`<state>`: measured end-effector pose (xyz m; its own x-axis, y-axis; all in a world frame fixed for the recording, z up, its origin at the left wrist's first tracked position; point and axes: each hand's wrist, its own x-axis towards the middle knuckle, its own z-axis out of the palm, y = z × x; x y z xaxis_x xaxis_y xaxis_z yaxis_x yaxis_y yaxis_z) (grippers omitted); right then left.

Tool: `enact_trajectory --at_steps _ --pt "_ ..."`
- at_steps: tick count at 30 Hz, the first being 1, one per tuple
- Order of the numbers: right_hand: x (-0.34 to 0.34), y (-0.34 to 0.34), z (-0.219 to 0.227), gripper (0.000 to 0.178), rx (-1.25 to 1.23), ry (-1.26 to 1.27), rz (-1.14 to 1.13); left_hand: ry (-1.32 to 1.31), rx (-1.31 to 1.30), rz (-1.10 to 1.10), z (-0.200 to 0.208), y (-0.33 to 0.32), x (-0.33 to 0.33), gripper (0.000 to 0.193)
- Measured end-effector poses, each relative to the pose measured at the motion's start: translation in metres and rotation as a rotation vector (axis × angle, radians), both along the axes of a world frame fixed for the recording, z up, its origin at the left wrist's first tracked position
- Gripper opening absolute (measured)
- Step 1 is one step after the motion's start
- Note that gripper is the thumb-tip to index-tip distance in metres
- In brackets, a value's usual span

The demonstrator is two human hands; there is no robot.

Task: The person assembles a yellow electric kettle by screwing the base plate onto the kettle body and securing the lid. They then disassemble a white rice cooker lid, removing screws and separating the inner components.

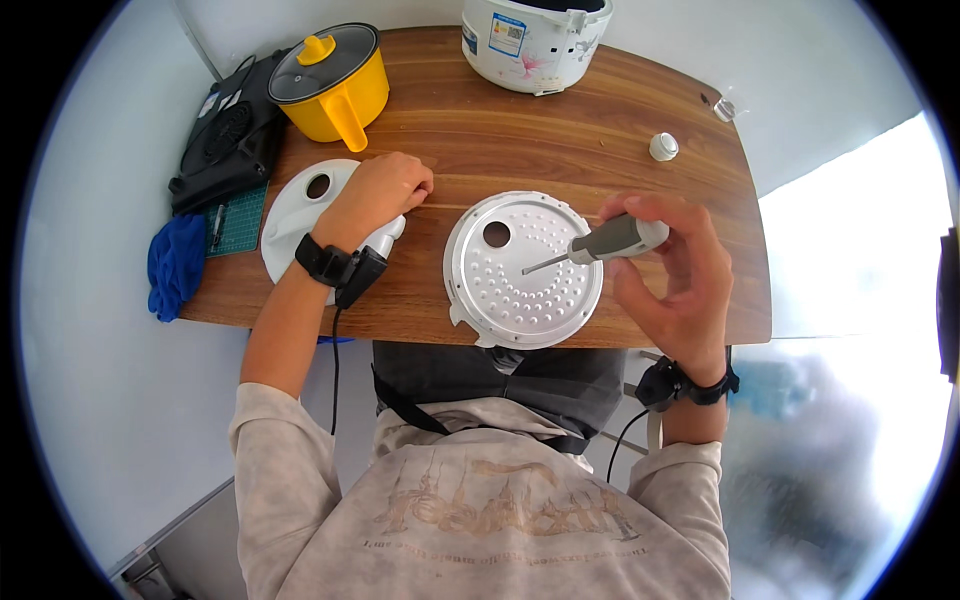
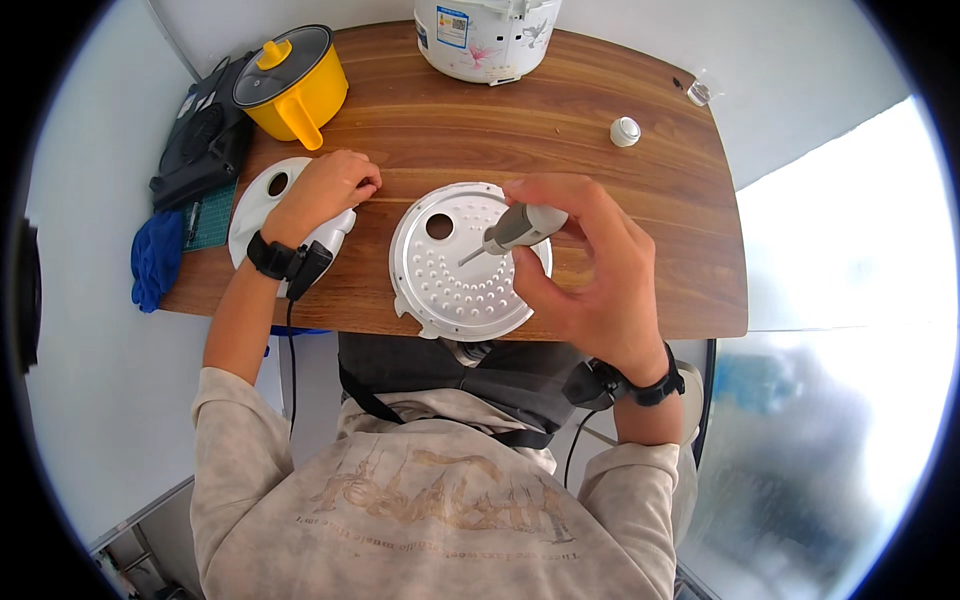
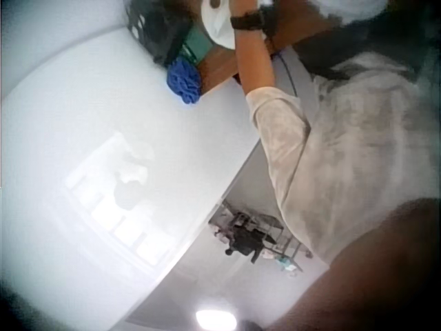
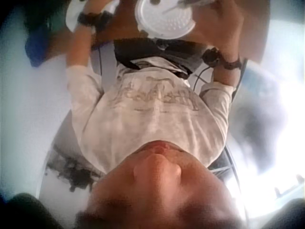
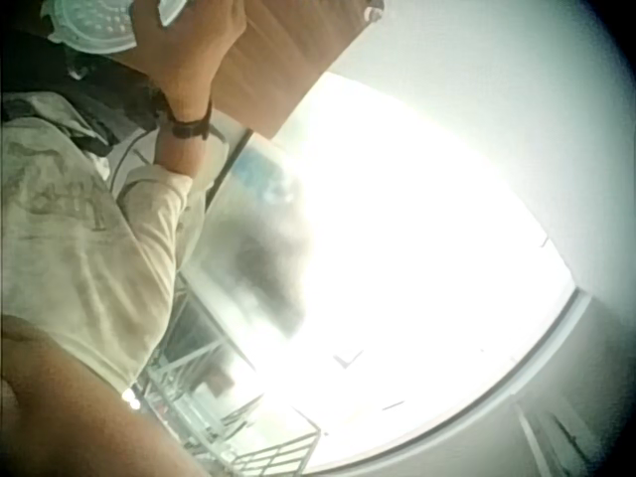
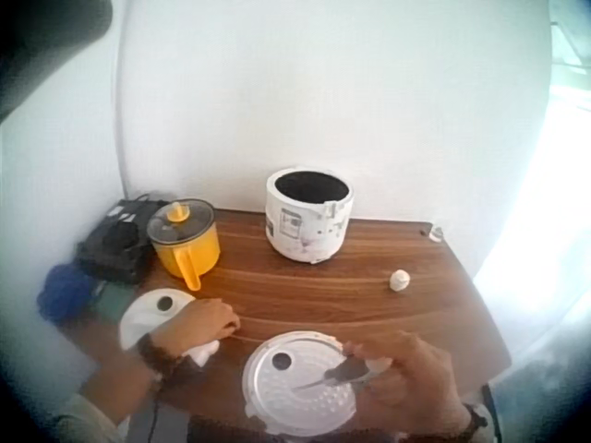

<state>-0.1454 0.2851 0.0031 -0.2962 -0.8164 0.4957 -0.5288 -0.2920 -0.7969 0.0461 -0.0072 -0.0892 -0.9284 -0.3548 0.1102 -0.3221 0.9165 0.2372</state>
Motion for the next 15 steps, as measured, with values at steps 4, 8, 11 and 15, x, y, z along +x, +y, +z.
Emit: enact_trajectory --at_steps 4,8,11,15 --pt "0.000 0.000 0.000 0.043 -0.001 -0.037 0.008 -0.003 -0.014 0.000 0.000 0.001 0.000 0.010" --pt "-0.002 0.001 0.000 0.043 0.016 -0.025 0.000 -0.027 0.004 -0.016 0.004 0.004 0.004 0.016" --pt "-0.004 0.004 -0.002 0.045 0.005 -0.042 -0.017 0.012 0.009 -0.020 -0.003 -0.001 0.006 0.020" --pt "-0.010 0.008 -0.003 0.048 -0.062 -0.077 -0.027 0.041 0.047 0.017 -0.005 -0.001 0.007 0.019"
